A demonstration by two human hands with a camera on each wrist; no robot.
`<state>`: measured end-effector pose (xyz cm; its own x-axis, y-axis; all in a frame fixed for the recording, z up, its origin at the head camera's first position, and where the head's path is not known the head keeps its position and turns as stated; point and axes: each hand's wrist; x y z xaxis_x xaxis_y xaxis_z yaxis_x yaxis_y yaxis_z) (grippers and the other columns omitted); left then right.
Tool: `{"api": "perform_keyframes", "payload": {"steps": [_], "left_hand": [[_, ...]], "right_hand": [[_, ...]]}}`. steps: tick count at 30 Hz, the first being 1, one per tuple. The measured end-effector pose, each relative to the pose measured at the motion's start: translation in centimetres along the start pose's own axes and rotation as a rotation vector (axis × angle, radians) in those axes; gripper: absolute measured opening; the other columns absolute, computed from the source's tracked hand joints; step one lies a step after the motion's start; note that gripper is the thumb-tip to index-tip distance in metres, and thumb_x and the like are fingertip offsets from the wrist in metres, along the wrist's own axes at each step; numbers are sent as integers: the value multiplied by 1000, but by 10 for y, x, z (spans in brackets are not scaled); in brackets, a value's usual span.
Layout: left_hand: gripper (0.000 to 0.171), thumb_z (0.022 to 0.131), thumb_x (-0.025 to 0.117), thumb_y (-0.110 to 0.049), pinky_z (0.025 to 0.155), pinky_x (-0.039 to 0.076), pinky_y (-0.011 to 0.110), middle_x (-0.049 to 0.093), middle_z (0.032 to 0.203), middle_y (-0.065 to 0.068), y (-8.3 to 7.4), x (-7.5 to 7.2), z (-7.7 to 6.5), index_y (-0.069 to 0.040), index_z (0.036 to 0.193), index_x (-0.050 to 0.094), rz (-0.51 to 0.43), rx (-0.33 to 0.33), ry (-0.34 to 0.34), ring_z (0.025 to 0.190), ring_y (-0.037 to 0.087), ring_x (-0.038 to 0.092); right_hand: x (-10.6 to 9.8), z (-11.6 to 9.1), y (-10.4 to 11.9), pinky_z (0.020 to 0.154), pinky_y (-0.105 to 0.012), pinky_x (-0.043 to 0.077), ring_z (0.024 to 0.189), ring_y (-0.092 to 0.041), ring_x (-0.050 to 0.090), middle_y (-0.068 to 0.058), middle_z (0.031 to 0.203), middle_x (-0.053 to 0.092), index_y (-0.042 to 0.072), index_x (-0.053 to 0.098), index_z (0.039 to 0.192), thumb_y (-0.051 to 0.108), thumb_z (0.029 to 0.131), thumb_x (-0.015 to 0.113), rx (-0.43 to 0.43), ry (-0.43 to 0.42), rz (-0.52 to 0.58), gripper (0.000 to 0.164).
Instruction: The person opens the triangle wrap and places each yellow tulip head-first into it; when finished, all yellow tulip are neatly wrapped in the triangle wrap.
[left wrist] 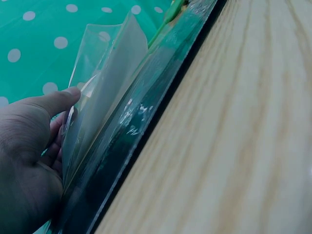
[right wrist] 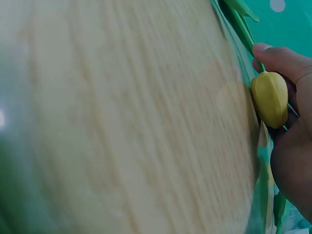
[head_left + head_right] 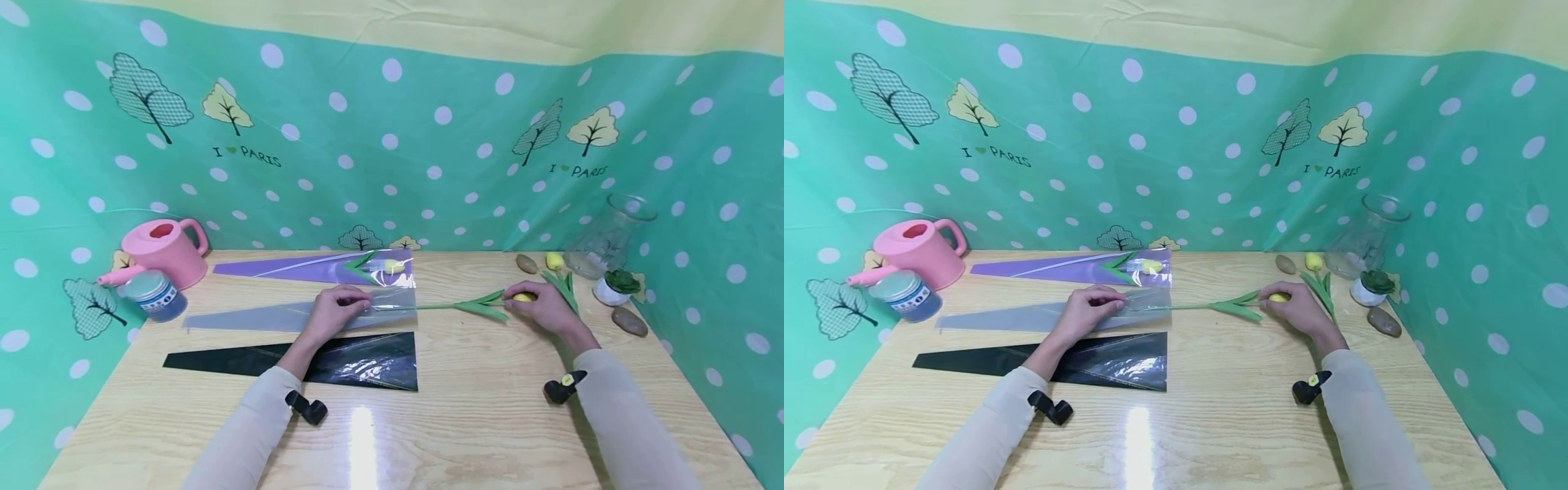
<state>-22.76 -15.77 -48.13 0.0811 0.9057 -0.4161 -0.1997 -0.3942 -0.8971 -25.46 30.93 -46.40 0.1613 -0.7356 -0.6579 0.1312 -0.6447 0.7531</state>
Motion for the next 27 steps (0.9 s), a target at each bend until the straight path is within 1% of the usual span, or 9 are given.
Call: {"api": "perform_keyframes", "payload": {"steps": [4, 6, 8, 11, 14, 17, 20, 24, 27], "left_hand": [[16, 90, 81, -22, 93, 55, 29, 77, 115, 0, 1, 1, 0, -19, 106, 82, 4, 1, -2, 110, 19, 69], [15, 90, 81, -22, 92, 55, 29, 77, 114, 0, 1, 2, 0, -19, 105, 83, 6, 6, -2, 110, 19, 69], [15, 90, 81, -22, 92, 55, 28, 77, 114, 0, 1, 2, 0, -18, 105, 83, 6, 11, -1, 109, 19, 69], [15, 90, 82, -20, 88, 56, 26, 77, 113, 2, 1, 4, -1, -16, 105, 83, 10, 20, -1, 108, 20, 70], [15, 90, 81, -19, 87, 56, 26, 77, 112, 3, 0, 4, 0, -16, 104, 83, 32, 36, -12, 106, 21, 71], [14, 90, 81, -19, 88, 56, 27, 78, 110, 2, -2, 5, 0, -17, 104, 83, 58, 53, -18, 105, 21, 71], [14, 91, 81, -18, 89, 57, 29, 78, 110, 3, -5, 6, 0, -17, 105, 83, 68, 68, -10, 106, 21, 71], [14, 91, 80, -18, 89, 57, 28, 77, 111, 4, -8, 7, -1, -16, 104, 83, 72, 70, -3, 107, 22, 70], [13, 91, 80, -17, 89, 57, 27, 77, 111, 4, -8, 7, 0, -16, 104, 83, 78, 68, -7, 106, 22, 71]], "right_hand": [[2, -2, 0, 94, -21, 49, 115, -23, 66, -11, 122, 74, 15, 77, 114, 29, 96, 76, -12, 11, -47, 24], [3, -3, 1, 96, -26, 49, 115, -27, 67, -11, 120, 75, 14, 78, 113, 27, 96, 75, -31, 12, -67, 21], [4, -5, 2, 96, -27, 50, 112, -25, 68, -10, 117, 75, 14, 79, 110, 25, 96, 75, -46, 4, -76, 19], [6, -7, 6, 92, -21, 50, 105, -16, 69, -10, 113, 76, 13, 79, 108, 23, 96, 76, -81, -10, -76, 16], [10, -7, 11, 86, -16, 51, 99, -6, 67, -11, 111, 76, 12, 79, 107, 20, 96, 75, -124, -18, -42, 14], [16, -5, 18, 84, -15, 52, 97, -2, 66, -13, 110, 76, 10, 79, 106, 16, 96, 75, -161, -29, 0, 12], [26, -5, 28, 86, -15, 51, 100, -6, 65, -12, 111, 76, 11, 79, 106, 16, 95, 76, -171, -35, 21, 12], [44, -5, 44, 89, -16, 51, 106, -17, 67, -8, 110, 75, 14, 80, 106, 15, 95, 76, -167, -36, 40, 11], [59, -4, 55, 89, -18, 53, 108, -23, 67, -7, 109, 75, 14, 80, 104, 12, 94, 76, -178, -37, 56, 11]]}}
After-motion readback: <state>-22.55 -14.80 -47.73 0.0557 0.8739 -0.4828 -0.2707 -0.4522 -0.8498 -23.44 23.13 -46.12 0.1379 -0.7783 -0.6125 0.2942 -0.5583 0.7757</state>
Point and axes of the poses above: each hand's wrist, its own z-axis towards the middle knuckle, its own x-axis out of the palm, y = z × x
